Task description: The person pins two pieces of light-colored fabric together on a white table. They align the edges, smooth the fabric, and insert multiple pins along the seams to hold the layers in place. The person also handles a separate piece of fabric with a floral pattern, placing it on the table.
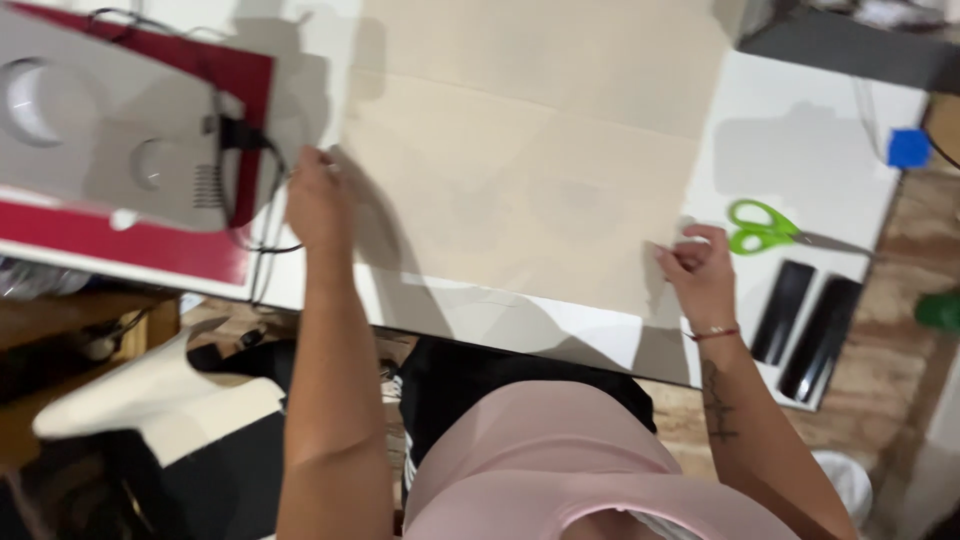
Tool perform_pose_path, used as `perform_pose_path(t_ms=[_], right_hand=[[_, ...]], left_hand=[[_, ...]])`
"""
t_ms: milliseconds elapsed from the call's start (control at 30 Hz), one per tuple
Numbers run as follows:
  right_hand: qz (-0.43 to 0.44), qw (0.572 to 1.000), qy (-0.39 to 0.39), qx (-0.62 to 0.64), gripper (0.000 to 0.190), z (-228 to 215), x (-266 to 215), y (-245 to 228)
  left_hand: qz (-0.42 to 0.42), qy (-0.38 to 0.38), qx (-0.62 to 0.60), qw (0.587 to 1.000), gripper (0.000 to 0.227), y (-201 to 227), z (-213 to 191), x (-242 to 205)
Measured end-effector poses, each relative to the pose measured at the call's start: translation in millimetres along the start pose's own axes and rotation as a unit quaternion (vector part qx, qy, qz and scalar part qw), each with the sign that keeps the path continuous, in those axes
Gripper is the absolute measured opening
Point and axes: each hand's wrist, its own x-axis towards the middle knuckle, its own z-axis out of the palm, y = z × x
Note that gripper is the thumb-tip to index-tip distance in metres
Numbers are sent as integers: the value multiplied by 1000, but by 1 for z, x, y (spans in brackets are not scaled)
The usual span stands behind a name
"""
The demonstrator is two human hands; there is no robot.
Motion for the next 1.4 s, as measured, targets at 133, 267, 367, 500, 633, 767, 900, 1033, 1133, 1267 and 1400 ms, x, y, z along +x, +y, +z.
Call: perform_pose_path(t_ms=[133,267,367,500,633,767,900,1033,1133,1267,1400], right_hand=[[4,1000,3,-4,45,-3,-7,-11],[13,999,5,-36,41,-5,-12,-13],[16,997,16,-69,40,-3,-13,-13],[-9,990,28,-138,41,-2,-15,-17],[-38,982,27,-183,39,0,-26,-16],[-250,915,72,-307,28,7,-43,18],[-389,814,136,-410,33,-2,-57,45],[-386,818,152,-398,30,-7,-61,38],[-371,853,133,-342,25,1,-53,23],[-396,875,48,-274,28,42,-32,-17],[-461,855,-18,-238,34,100,-7,-73]], left_hand=[[38,17,15,999,27,-7,8,1],[56,17,12,998,33,-7,8,-7],[59,21,14,998,33,-8,8,-9],[61,38,30,997,35,-16,21,-3],[99,69,30,992,40,-25,34,-10],[252,80,-51,963,58,16,13,-62],[231,29,38,972,64,20,19,-91],[216,16,39,975,69,16,27,-86],[252,17,3,968,71,36,15,-95],[323,-25,-45,945,70,70,20,-119],[391,-94,-34,915,69,112,39,-130]])
